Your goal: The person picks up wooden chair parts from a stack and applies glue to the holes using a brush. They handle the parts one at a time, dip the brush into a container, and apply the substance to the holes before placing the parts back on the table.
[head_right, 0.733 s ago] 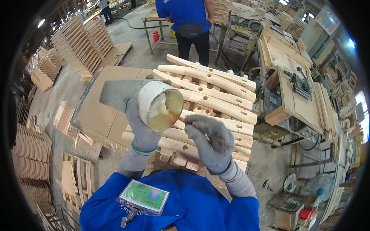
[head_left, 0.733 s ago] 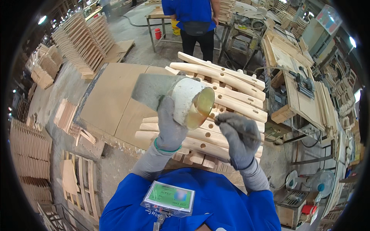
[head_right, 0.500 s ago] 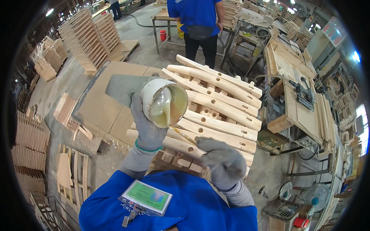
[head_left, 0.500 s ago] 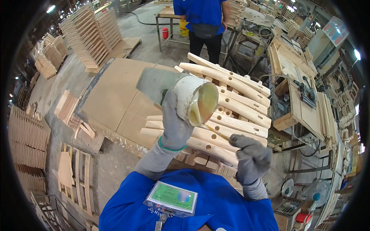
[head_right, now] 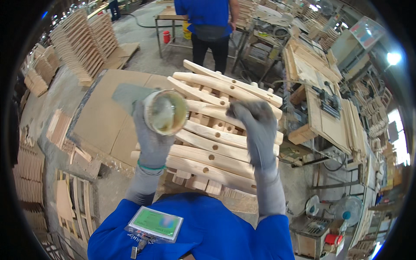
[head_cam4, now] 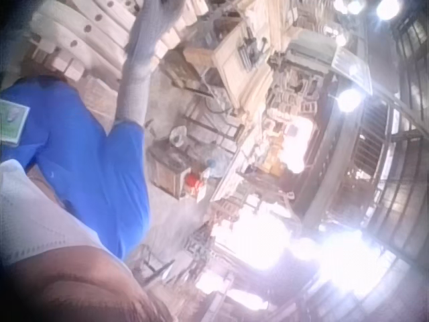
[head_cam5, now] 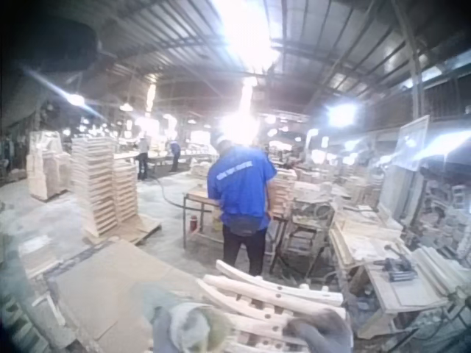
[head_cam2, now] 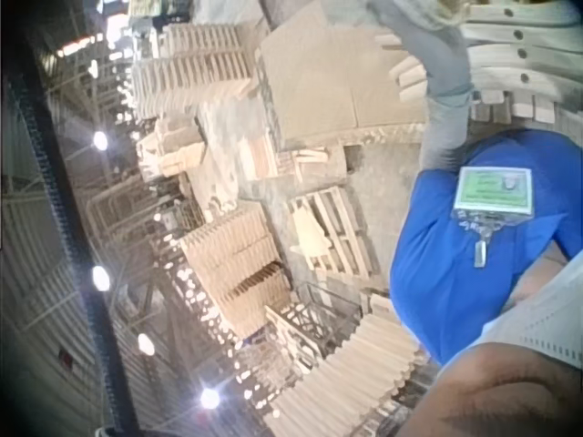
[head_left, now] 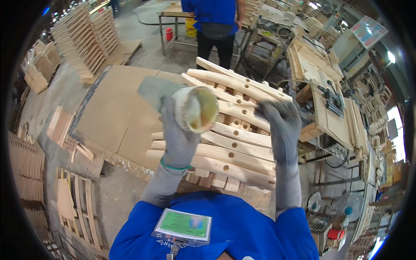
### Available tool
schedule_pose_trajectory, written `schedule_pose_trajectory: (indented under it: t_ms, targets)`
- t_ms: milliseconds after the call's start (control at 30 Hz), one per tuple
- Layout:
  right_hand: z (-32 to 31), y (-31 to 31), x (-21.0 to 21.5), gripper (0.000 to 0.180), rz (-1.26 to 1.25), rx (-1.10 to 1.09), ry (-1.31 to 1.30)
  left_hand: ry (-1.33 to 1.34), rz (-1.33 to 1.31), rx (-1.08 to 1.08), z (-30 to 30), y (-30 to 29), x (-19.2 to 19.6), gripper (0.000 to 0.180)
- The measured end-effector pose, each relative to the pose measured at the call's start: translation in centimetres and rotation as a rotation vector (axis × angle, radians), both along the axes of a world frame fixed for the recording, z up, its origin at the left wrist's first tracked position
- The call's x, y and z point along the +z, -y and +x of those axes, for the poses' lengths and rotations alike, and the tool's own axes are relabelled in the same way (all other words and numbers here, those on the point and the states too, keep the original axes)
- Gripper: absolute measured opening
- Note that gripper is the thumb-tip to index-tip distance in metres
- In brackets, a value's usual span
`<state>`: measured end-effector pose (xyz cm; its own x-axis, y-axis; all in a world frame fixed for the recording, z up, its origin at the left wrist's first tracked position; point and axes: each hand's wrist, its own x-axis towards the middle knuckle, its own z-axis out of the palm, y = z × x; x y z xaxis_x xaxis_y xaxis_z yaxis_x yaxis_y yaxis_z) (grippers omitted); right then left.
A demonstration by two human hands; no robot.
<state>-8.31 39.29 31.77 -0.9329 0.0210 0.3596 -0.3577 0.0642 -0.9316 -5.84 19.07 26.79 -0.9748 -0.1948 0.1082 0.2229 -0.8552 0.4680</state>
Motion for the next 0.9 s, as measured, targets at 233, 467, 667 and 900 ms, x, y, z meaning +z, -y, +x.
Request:
schedule_pose_trajectory:
  t_ms: [233,467,667,900]
  targets:
    - [-13.0,-4.0,-6.5,0.018,0.581,0.042,-0.025,-0.053,-0.165,0.213,-1.0,2.1,-3.2,0.045]
    - [-15.0,-2.0,-7.7,0.028,0.705,0.046,-0.11,-0.054,0.058,0.129,-1.5,4.1,-5.4,0.046]
    - [-14.2,-0.2,-7.5,0.031,0.851,-0.153,-0.087,-0.246,-1.185,0.724,-1.6,3.5,-6.6,0.086]
    - [-14.3,-0.7,-7.4,0.032,0.805,-0.146,-0.047,-0.026,-0.458,0.335,-1.0,3.6,-4.8,0.091]
